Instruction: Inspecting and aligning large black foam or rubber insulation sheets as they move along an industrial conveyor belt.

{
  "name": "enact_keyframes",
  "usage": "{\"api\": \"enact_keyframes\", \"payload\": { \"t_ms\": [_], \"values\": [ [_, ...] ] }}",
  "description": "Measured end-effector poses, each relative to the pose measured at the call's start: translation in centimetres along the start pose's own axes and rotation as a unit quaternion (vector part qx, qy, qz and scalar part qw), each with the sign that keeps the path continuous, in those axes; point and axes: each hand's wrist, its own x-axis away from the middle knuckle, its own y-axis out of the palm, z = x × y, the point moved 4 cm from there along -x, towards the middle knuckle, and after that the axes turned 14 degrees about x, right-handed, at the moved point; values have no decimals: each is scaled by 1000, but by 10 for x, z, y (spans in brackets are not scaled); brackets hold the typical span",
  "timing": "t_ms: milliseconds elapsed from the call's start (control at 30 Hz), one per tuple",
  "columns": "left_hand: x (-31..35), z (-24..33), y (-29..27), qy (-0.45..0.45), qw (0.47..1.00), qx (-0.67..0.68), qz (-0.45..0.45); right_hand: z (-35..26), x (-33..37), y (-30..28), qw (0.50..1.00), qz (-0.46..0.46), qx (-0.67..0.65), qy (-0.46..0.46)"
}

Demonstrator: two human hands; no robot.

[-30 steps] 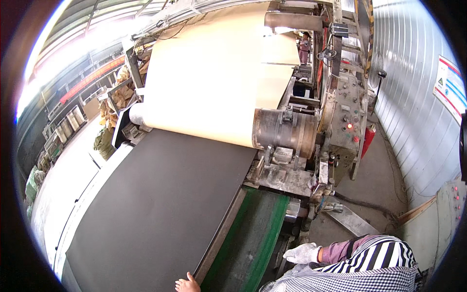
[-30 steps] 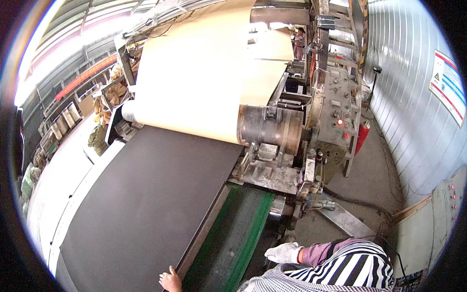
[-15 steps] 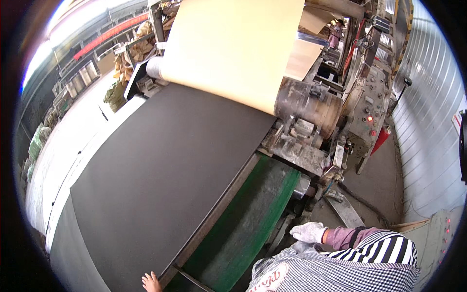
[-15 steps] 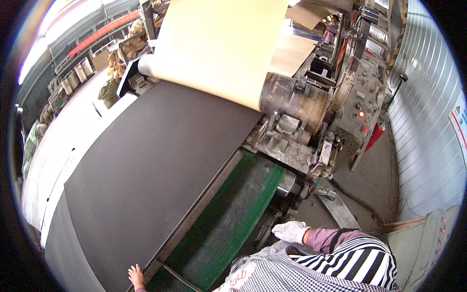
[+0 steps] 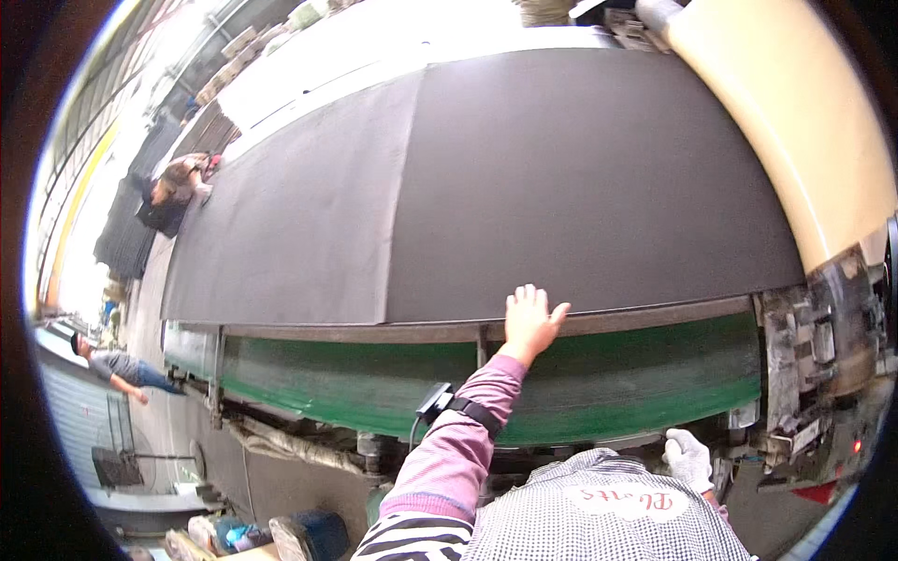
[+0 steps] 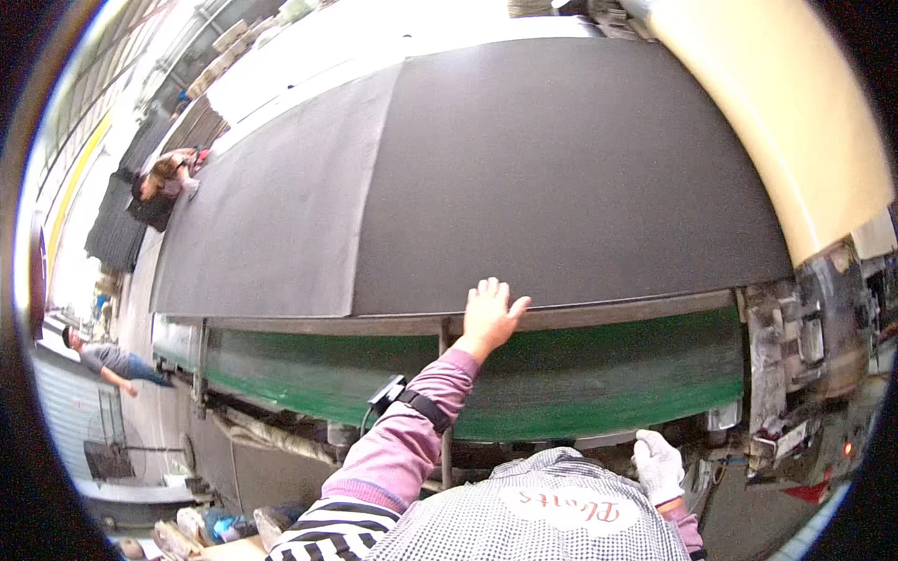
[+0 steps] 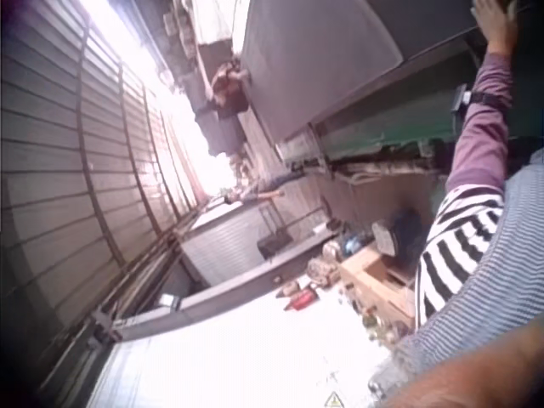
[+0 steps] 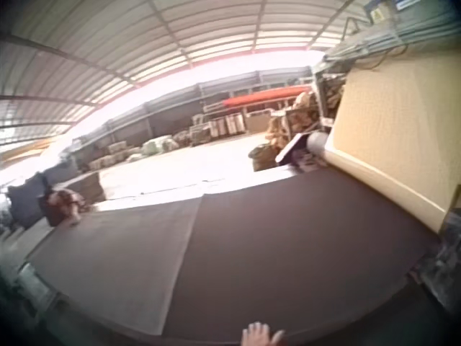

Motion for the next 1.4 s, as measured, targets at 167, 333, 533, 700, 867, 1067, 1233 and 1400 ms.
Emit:
{"api": "enact_keyframes", "payload": {
  "t_ms": [167,333,533,700,867,1067,1233,1400],
  "values": [
    [32,20,-56,138,964,215,78,-107,-63,-23,922,184,84,-329],
    [62,-82,-113,10,970,149,190,-253,-112,26,864,109,78,-486],
    [91,-258,-159,-190,960,-29,202,-360,-146,88,908,59,129,-393],
    [95,-334,-170,-322,930,-109,141,-331,-175,67,921,80,250,-288],
    [82,-332,-183,-326,921,-174,119,-271,-211,19,904,116,303,-279],
    [68,-289,-159,-335,940,-48,41,-189,-289,-31,973,115,134,-145],
    [59,-220,-117,-190,982,5,-12,-174,-282,-86,923,120,357,-77],
    [59,-190,-115,-105,992,48,-54,-166,-254,-113,943,58,323,-57]
  ]
}}
